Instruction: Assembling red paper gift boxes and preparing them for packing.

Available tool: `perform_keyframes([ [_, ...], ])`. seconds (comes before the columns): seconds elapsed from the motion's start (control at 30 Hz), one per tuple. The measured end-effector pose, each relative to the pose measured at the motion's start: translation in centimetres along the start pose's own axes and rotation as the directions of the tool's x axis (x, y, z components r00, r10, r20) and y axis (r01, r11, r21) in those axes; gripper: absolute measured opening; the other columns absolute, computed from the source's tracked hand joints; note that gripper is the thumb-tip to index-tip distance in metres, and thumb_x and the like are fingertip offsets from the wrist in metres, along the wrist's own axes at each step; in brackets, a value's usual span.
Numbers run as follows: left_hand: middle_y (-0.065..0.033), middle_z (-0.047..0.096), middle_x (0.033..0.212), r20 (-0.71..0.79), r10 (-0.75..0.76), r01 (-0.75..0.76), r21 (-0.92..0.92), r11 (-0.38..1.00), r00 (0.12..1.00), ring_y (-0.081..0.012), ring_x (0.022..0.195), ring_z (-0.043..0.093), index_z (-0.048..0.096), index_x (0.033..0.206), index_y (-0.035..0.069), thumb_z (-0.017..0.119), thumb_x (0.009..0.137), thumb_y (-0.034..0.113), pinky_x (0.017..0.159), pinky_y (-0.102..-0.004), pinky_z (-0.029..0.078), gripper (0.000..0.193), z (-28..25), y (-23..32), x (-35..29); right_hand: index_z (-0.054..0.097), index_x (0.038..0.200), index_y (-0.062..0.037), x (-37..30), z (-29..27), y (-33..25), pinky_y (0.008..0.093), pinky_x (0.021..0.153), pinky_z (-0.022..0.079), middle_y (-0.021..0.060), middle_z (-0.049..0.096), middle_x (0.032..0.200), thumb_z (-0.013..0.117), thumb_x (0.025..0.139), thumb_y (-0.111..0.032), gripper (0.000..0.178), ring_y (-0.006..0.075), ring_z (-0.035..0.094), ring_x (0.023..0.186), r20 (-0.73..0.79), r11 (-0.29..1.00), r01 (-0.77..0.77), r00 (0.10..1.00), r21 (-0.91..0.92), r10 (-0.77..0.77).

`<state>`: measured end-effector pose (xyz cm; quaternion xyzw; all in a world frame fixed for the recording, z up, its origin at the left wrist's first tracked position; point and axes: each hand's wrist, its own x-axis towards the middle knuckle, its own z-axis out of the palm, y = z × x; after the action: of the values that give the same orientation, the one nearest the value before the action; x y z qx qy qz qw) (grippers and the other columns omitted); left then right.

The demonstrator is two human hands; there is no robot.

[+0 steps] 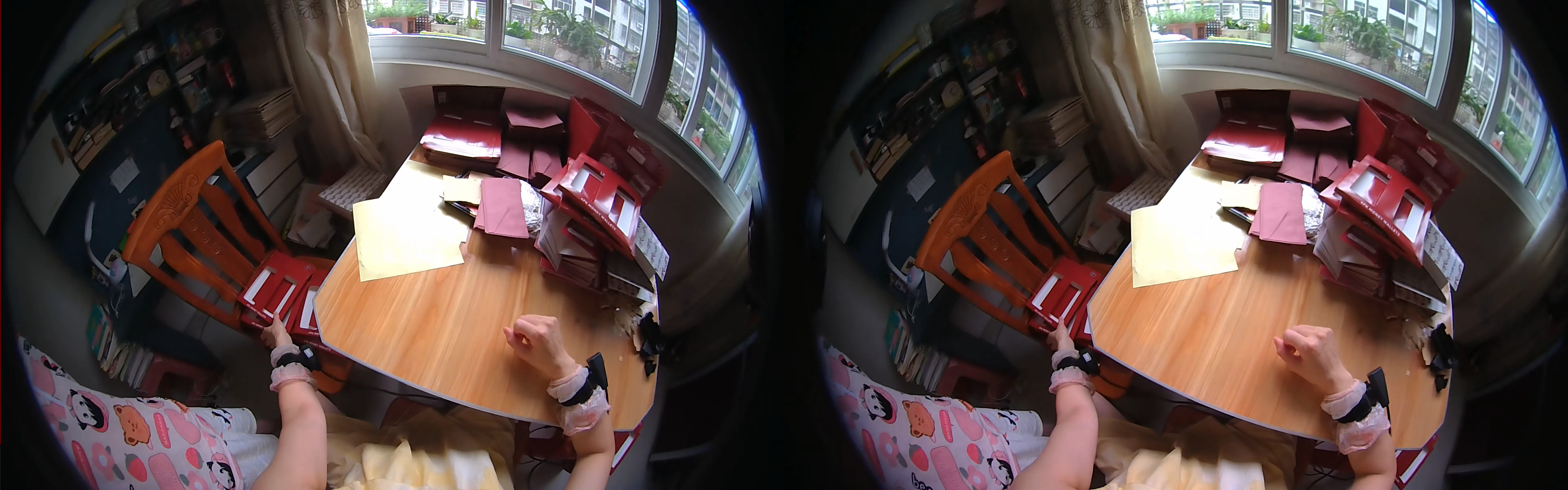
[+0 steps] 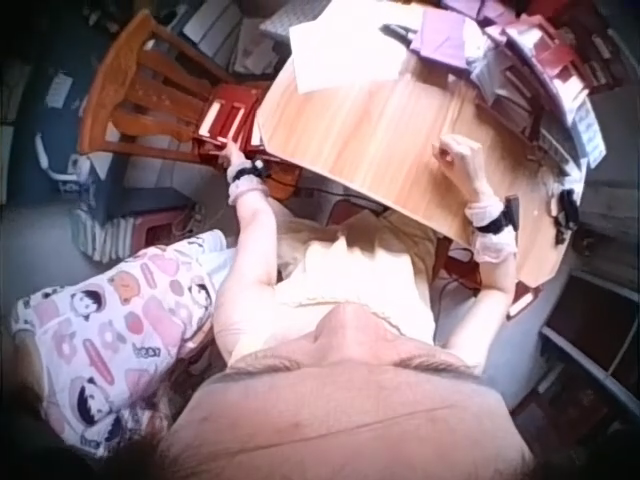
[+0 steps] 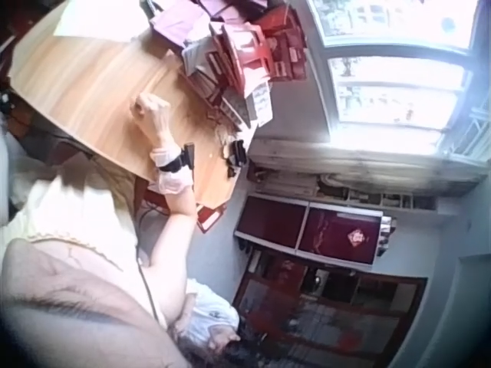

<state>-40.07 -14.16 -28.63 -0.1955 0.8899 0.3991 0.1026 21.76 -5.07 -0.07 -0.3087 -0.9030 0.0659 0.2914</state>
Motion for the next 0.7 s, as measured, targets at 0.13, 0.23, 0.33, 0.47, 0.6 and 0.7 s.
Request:
perform_keyframes([
  [0.13, -0.0329, 0.056, 0.127, -0.033, 0.039, -0.041, -0.063, 0.997, 0.999, -0.0429, 0.117, 0.060, 0.045, 0.126, -0.012, 0.086, 0.071, 0.052, 0.099, -0.0488, 0.051, 0.094, 0.6, -0.3, -0.4, 0.048, 0.064, -0.0073, 0.3, 0.3, 0.1, 0.0396, 0.050, 0.044, 0.0099, 0.054, 0.060, 0.071, 0.084, -0.011, 0.031, 0.0300, 0.057, 0.054, 0.034, 0.999, -0.018, 0.999, 0.028, 0.017],
  [0.23, -0.0331, 0.059, 0.125, 0.107, 0.237, -0.169, -0.436, 0.884, 0.966, -0.0412, 0.113, 0.062, 0.051, 0.120, -0.014, 0.081, 0.077, 0.042, 0.098, -0.0458, 0.051, 0.077, 0.5, -1.3, -0.1, 0.049, 0.065, -0.0072, 0.0, 0.1, 0.2, 0.0399, 0.050, 0.045, 0.0101, 0.054, 0.061, 0.071, 0.084, -0.011, 0.030, 0.0304, 0.057, 0.055, 0.059, 0.999, -0.030, 0.998, 0.026, 0.029],
  [0.33, -0.0324, 0.061, 0.123, 0.067, 0.152, -0.082, -0.598, 0.797, 0.986, -0.0387, 0.111, 0.063, 0.054, 0.117, -0.016, 0.075, 0.080, 0.035, 0.097, -0.0443, 0.051, 0.066, -0.3, -1.3, 0.6, 0.049, 0.065, -0.0071, 0.2, 0.0, -0.2, 0.0400, 0.050, 0.045, 0.0101, 0.055, 0.061, 0.071, 0.085, -0.012, 0.030, 0.0303, 0.057, 0.055, 0.059, 0.999, -0.009, 0.998, 0.043, 0.007],
  [0.47, -0.0233, 0.062, 0.122, 0.146, 0.143, 0.030, -0.794, 0.608, 0.979, -0.0317, 0.105, 0.065, 0.050, 0.122, -0.011, 0.076, 0.080, 0.036, 0.085, -0.0423, 0.056, 0.068, -1.4, -1.4, -1.9, 0.049, 0.066, -0.0073, 0.1, -0.2, -0.1, 0.0399, 0.051, 0.045, 0.0099, 0.056, 0.062, 0.070, 0.086, -0.014, 0.030, 0.0298, 0.058, 0.056, 0.075, 0.999, -0.015, 0.997, 0.044, 0.012],
  [0.6, -0.0160, 0.063, 0.115, 0.181, 0.242, 0.100, -0.945, 0.310, 0.953, -0.0259, 0.099, 0.065, 0.051, 0.121, -0.005, 0.074, 0.080, 0.028, 0.080, -0.0363, 0.056, 0.058, -5.9, -0.4, -2.4, 0.050, 0.066, -0.0075, -0.1, -0.1, -0.1, 0.0396, 0.051, 0.046, 0.0096, 0.056, 0.062, 0.070, 0.087, -0.015, 0.030, 0.0293, 0.059, 0.057, 0.064, 0.999, -0.014, 0.998, 0.035, 0.011],
  [0.7, -0.0157, 0.062, 0.115, 0.086, 0.308, 0.011, -0.972, 0.236, 0.947, -0.0260, 0.099, 0.065, 0.054, 0.116, -0.005, 0.072, 0.081, 0.022, 0.081, -0.0372, 0.056, 0.048, -10.7, 1.6, -3.6, 0.051, 0.066, -0.0076, 0.1, 0.1, -0.4, 0.0394, 0.051, 0.046, 0.0094, 0.057, 0.062, 0.070, 0.088, -0.016, 0.030, 0.0290, 0.059, 0.057, 0.058, 0.998, 0.010, 0.998, 0.056, -0.013],
])
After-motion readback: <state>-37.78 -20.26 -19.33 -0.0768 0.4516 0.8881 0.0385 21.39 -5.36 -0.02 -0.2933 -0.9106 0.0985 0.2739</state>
